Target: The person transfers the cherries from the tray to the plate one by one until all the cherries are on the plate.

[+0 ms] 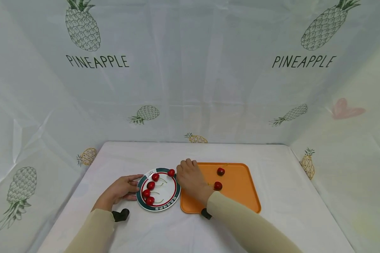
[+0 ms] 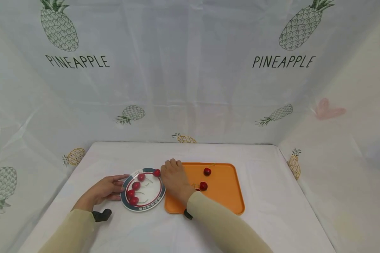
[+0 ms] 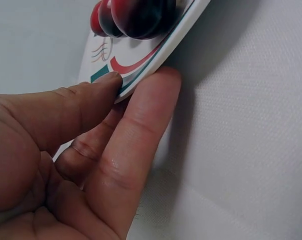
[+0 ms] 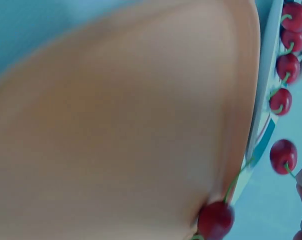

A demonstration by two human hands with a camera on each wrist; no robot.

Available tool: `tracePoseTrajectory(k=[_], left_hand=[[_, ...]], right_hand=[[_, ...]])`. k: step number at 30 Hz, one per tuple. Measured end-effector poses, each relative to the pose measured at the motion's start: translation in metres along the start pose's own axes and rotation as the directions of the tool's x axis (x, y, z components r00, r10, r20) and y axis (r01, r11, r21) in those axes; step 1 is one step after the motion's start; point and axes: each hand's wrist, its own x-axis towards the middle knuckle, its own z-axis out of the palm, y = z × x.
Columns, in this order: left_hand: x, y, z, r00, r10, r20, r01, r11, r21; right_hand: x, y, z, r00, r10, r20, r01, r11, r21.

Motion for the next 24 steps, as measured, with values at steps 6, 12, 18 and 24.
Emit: tracePoseTrajectory(k=[6, 12, 18, 24], left_hand=[[0.0, -0.001, 0.001, 1.0, -0.003, -0.008, 0.003, 1.0, 0.004], [-0.002, -0.001, 0.0, 1.0, -0.003, 0.0, 0.003, 1.0, -0.005], [-0.002, -0.002, -0.001, 1.0, 0.0, 0.005, 0.0, 1.0, -0.015], [-0.002, -0.002, 0.0, 1.0, 0.005, 0.01, -0.004, 1.0, -0.019]], right_hand=[[0.007, -0.015, 0.0, 0.998, -0.007, 0.061, 0.011, 0.998, -0.07], [0.007, -0.024, 0.001, 0.994, -0.022, 0.109, 0.032, 0.995, -0.097], [0.008, -0.03, 0.004, 0.992, -0.016, 0.125, 0.024, 0.998, -0.058], [0.009, -0.037, 0.009, 0.988, -0.055, 0.145, 0.062, 0.997, -0.049]])
